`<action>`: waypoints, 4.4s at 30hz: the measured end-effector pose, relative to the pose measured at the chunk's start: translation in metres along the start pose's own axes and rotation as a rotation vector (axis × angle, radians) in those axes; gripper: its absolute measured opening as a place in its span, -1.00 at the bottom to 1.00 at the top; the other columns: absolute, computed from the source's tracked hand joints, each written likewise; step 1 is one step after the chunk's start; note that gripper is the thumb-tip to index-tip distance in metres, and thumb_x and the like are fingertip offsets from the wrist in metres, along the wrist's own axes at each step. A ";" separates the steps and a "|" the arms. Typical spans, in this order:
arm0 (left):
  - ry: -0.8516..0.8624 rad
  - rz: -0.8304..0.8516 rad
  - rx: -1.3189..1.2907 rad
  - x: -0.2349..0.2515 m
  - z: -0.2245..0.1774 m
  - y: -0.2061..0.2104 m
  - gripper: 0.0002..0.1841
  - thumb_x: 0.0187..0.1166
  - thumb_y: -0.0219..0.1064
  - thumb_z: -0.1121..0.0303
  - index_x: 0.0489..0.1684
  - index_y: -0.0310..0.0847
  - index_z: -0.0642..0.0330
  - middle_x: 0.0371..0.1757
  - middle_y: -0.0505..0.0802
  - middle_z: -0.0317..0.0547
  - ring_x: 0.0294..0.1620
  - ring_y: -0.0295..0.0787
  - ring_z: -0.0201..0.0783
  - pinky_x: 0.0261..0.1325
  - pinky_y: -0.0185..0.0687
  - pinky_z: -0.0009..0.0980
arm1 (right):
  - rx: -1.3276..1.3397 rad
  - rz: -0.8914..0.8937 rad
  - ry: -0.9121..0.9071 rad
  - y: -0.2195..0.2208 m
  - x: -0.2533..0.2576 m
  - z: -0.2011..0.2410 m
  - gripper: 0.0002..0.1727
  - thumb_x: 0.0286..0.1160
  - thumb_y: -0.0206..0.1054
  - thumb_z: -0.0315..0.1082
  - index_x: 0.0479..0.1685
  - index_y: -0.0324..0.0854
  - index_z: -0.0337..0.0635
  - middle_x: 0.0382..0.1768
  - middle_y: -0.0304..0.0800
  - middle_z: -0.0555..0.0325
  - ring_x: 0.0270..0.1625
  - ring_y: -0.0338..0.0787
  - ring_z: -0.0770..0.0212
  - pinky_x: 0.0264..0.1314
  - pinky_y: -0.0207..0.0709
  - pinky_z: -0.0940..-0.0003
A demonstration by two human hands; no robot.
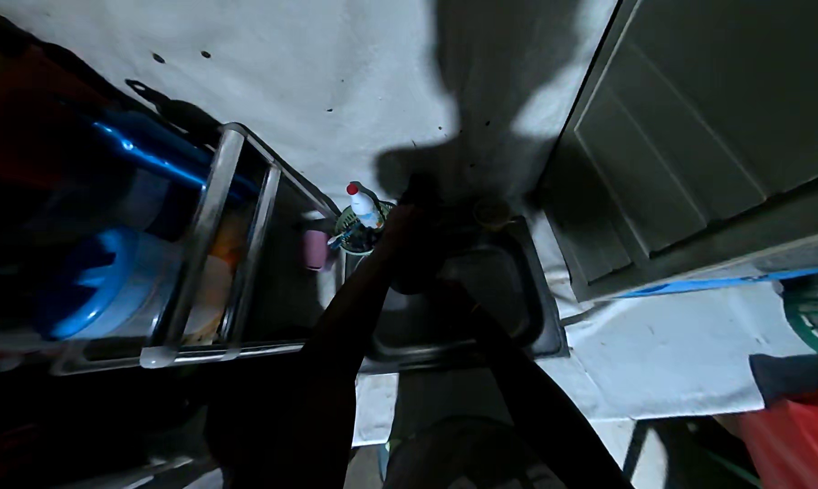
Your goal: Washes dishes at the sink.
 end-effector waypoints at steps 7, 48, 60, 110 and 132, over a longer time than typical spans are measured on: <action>0.056 -0.061 0.025 0.003 0.003 0.006 -0.69 0.69 0.27 0.14 0.00 0.80 0.19 0.02 0.86 0.15 0.13 0.79 0.20 0.15 0.65 0.20 | -0.117 -0.003 0.021 0.001 0.001 0.006 -0.60 0.71 0.32 -0.13 0.36 0.59 -0.16 -0.23 0.72 0.08 -0.41 0.63 0.30 -0.38 0.57 0.36; 0.069 -0.039 0.021 0.010 0.001 0.009 -0.73 0.72 0.24 0.22 0.01 0.80 0.19 -0.02 0.87 0.17 0.09 0.80 0.22 0.11 0.64 0.22 | -0.134 0.033 -0.023 -0.003 0.012 -0.009 -0.59 0.64 0.39 -0.26 0.38 0.57 -0.23 -0.17 0.74 0.03 -0.37 0.65 0.31 -0.33 0.59 0.37; 0.107 -0.217 -0.110 -0.006 0.002 0.013 -0.69 0.72 0.24 0.20 0.12 0.80 0.18 0.13 0.85 0.16 0.24 0.75 0.19 0.36 0.57 0.17 | -0.437 -0.072 -0.131 -0.001 0.004 0.006 -0.63 0.70 0.34 -0.22 0.26 0.66 -0.33 0.03 0.82 -0.06 -0.02 0.79 0.18 0.15 0.68 0.20; -0.042 -0.012 -0.221 -0.013 -0.007 -0.008 -0.68 0.68 0.31 0.16 0.15 0.78 0.18 0.16 0.85 0.13 0.26 0.74 0.19 0.30 0.59 0.23 | -0.564 -0.104 -0.101 -0.001 0.003 0.007 -0.59 0.67 0.36 -0.14 0.28 0.65 -0.28 -0.08 0.80 -0.07 -0.19 0.78 0.11 -0.08 0.71 0.10; 0.058 -0.037 -0.042 0.005 -0.007 0.006 -0.68 0.72 0.23 0.11 -0.03 0.82 0.14 -0.03 0.88 0.10 0.09 0.81 0.17 0.12 0.65 0.19 | -0.355 -0.095 -0.038 -0.004 0.008 -0.002 -0.59 0.66 0.38 -0.27 0.37 0.59 -0.29 0.07 0.80 -0.08 -0.02 0.81 0.17 0.09 0.71 0.22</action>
Point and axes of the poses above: each hand's wrist, its own x-axis towards the middle knuckle, its own y-axis out of the palm, z = x × y, the point moved 7 cm from there along x, towards the middle knuckle
